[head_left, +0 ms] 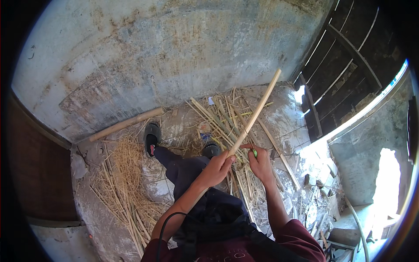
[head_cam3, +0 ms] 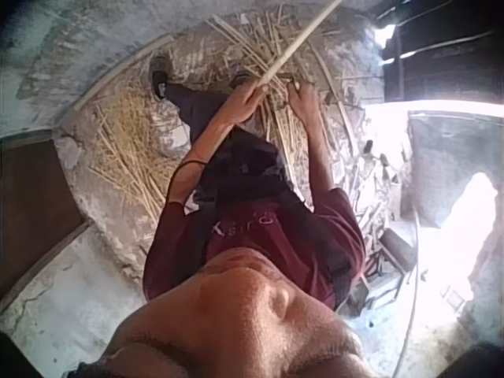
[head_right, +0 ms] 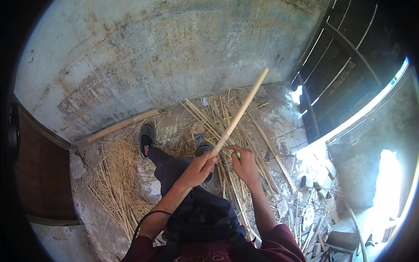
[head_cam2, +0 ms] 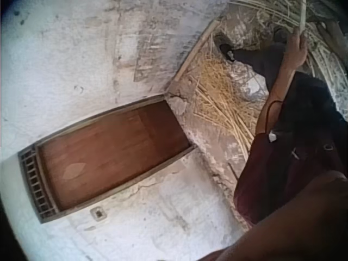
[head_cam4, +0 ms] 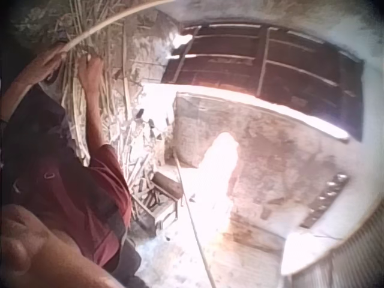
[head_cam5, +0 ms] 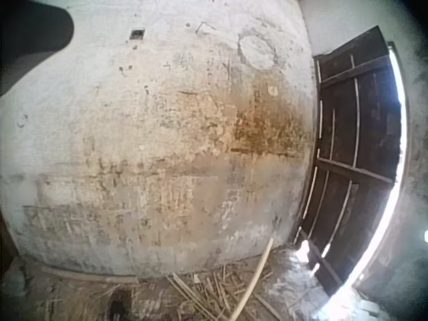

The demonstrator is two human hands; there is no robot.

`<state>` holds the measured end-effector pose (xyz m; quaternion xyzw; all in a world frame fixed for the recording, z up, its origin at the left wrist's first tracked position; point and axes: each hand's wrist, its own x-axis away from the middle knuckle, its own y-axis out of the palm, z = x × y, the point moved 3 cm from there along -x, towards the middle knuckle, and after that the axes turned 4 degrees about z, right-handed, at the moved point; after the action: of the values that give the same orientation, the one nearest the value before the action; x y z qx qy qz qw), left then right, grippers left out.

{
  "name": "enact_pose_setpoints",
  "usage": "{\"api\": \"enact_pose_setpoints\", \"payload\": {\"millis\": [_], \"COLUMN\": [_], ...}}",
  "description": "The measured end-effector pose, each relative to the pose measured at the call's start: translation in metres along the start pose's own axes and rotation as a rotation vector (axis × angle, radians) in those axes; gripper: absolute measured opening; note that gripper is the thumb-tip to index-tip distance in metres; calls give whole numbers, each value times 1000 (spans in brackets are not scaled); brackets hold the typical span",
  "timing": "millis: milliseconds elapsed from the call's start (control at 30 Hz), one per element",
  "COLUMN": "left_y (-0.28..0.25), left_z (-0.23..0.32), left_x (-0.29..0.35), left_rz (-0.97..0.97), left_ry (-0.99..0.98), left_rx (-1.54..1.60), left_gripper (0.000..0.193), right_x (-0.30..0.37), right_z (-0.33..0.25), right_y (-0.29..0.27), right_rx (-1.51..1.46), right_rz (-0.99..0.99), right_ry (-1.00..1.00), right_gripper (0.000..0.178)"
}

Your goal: The person shaves and smooths a long strip of wood using a small knife.

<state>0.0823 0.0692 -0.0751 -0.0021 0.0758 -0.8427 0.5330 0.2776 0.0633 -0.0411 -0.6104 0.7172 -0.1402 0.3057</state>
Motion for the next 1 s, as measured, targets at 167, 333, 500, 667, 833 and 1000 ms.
{"api": "enact_pose_setpoints", "payload": {"millis": [167,333,500,667,833,1000], "left_y": [12,13,6,6,10,9], "left_z": [9,10,1,-8,-18,-20], "left_x": [2,-6,-1,6,1,0], "left_rz": [67,-48,-195,-176,-23,82], "left_ry": [41,-190,-547,-489,-206,-16], "left_rx": [-150,181,634,553,254,18], "left_gripper": [26,29,36,38,36,35], "right_x": [-1,3,-3,-5,-3,0], "right_z": [8,11,13,15,16,14], "right_y": [2,1,2,13,26,40], "right_rx": [-14,65,81,76,85,238], "right_rz": [47,-11,-43,-21,-54,-41], "right_ry": [-155,-102,-38,-76,-70,-137], "right_gripper": [15,11,11,12,9,21]}}
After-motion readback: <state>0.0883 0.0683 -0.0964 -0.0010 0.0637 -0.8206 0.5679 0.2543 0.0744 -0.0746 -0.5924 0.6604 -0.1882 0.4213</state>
